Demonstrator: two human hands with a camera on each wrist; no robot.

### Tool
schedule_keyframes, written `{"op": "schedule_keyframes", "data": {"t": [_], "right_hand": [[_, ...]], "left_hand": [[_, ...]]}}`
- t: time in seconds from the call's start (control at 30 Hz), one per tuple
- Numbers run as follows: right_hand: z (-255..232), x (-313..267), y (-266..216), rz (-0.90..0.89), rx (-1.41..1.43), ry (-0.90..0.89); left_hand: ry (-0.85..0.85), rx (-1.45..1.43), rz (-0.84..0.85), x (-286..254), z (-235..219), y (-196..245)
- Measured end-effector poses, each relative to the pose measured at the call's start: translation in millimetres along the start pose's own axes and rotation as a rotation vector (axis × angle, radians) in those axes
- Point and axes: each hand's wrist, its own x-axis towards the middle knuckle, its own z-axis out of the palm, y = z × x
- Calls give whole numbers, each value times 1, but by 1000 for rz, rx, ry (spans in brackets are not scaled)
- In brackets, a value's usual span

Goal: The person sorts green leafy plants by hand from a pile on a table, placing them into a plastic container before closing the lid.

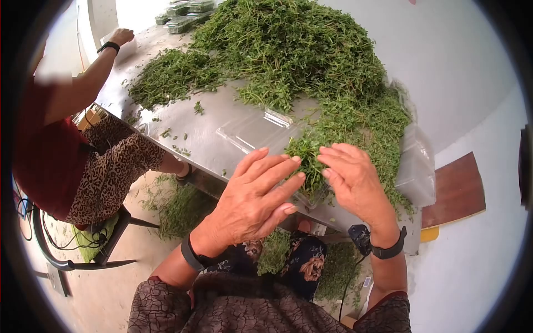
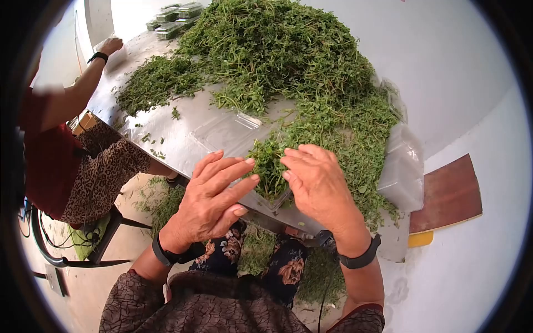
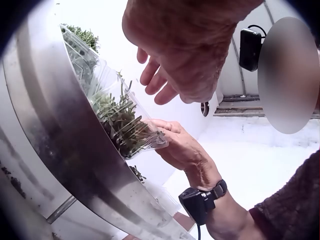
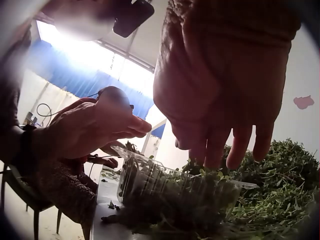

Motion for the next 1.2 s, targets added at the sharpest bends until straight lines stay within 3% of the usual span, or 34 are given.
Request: {"op": "schedule_keyframes", "data": {"t": [0.07, 0.17, 0.3, 0.37, 0.47, 0.6, 0.73, 0.8, 0.93, 1.0, 1.07, 1.17, 1.2], "right_hand": [[4, 0, -1, -18, 3, -46], [6, 2, -1, -63, 11, -143], [15, -1, 2, -39, 4, -102], [14, -2, 5, -26, -14, -104], [16, -3, 5, 23, -65, -84], [19, 1, 5, 23, -60, -74], [17, 2, 6, -33, -32, -54], [12, 3, 7, -50, -32, -70], [-15, 12, 22, -51, -33, 27], [-27, 16, 35, 3, -67, 27], [-32, 22, 48, 47, -63, -2], [-27, 30, 68, 94, -86, -51], [-22, 32, 72, 113, -62, -85]], "left_hand": [[-136, 47, 17, 10, 6, -3], [-189, 102, 0, 25, 17, -5], [-204, 105, -25, 30, 26, -11], [-325, 89, -69, 29, 23, -14], [-376, 82, -104, 34, 20, -11], [-177, 86, -37, 32, 32, -13], [-213, 75, -59, 32, 31, -13], [-98, 86, -20, 31, 33, -12], [-48, 130, 107, 15, 13, -3], [3, -4, 208, -10, 8, 3], [-48, -195, 265, -29, 17, 7], [-391, -553, 156, -57, 38, 9], [-389, -555, 153, -68, 47, 7]]}}
